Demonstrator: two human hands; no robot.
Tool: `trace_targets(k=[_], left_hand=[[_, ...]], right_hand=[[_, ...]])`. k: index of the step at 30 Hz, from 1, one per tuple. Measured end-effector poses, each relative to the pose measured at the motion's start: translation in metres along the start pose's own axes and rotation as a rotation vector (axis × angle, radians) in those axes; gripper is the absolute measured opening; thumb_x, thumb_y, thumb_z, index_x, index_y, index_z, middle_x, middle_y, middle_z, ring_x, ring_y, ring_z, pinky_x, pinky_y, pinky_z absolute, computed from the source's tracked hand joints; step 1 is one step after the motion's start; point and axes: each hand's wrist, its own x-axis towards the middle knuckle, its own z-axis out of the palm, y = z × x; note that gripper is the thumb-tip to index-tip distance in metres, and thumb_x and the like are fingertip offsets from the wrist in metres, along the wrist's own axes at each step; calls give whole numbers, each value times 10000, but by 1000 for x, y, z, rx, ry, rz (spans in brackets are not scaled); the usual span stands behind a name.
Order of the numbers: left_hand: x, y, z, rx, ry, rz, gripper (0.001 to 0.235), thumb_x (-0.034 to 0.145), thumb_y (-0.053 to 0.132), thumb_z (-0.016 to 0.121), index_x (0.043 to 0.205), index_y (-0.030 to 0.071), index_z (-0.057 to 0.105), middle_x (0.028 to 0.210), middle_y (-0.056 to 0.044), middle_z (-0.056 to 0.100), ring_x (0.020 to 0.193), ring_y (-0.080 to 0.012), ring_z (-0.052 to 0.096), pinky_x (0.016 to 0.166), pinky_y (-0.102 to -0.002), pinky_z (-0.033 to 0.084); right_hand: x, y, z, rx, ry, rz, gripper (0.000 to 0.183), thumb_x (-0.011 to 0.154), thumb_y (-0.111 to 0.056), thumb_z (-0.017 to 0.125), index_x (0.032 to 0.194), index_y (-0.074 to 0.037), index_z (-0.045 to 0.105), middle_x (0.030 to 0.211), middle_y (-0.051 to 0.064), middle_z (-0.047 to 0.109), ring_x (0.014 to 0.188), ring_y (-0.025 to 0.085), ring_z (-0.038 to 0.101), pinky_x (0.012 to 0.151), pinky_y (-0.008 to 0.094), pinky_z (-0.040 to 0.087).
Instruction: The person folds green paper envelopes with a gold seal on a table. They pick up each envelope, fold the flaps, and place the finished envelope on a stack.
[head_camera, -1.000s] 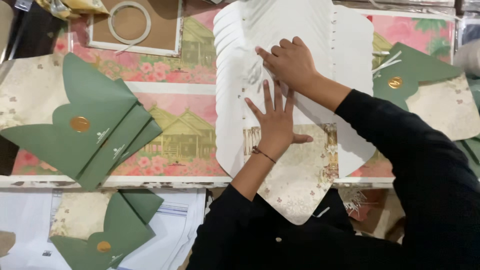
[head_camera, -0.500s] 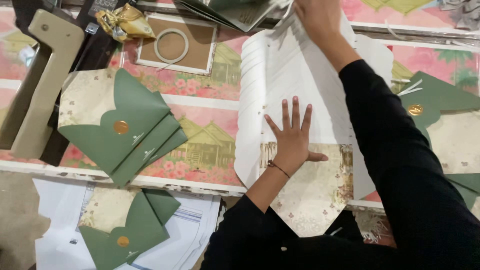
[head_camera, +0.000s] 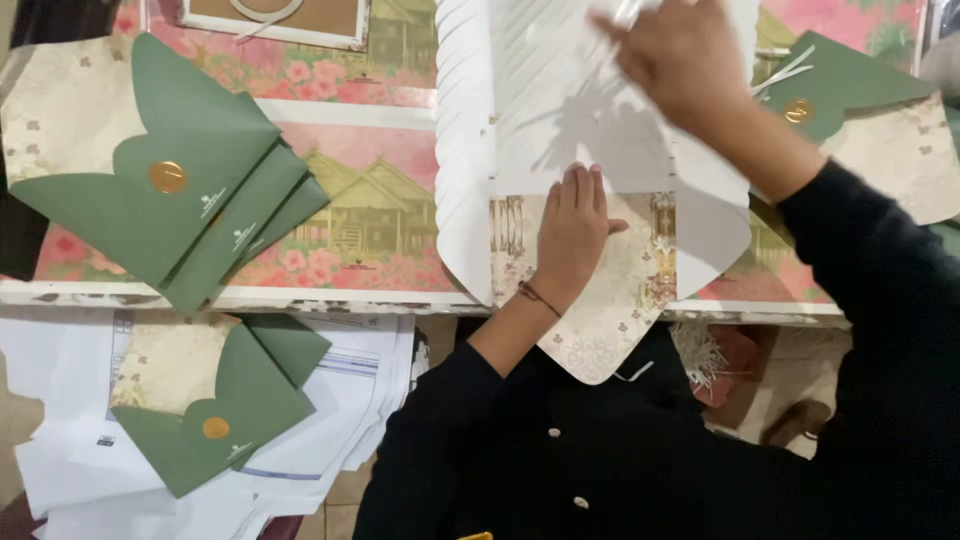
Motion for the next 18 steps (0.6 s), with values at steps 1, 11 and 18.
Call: trace_targets(k=[1, 11, 18], left_hand=[[-4, 5, -8, 69, 71, 11, 918, 965, 657, 616, 1497, -89, 565, 1498, -315, 566, 1413, -445, 598, 1188, -554, 513], [-25, -3, -34, -242, -9, 32, 568, 984, 258, 620, 1429, -93, 631, 1542, -311, 568, 1536, -460, 459, 1321, -567, 328], [-25, -9, -56, -206, -212, 39, 728, 1173, 398, 384, 1722, -42, 197, 1827, -215, 137, 1720, -340, 128, 1436, -462, 161]], right_hand=[[-10, -20, -3, -4, -16, -35, 255, 1145, -399, 587, 1340, -291, 711, 854, -27, 719, 799, 205, 637, 748, 383, 422], [60, -53, 73, -233, 417, -40, 346, 1045, -419, 715, 1372, -329, 786, 840, -26, 702, 783, 213, 653, 725, 399, 440], [12, 0, -22, -20, 196, 270, 76, 1236, -250, 545, 1242, -203, 604, 716, -8, 583, 697, 186, 540, 699, 357, 427]])
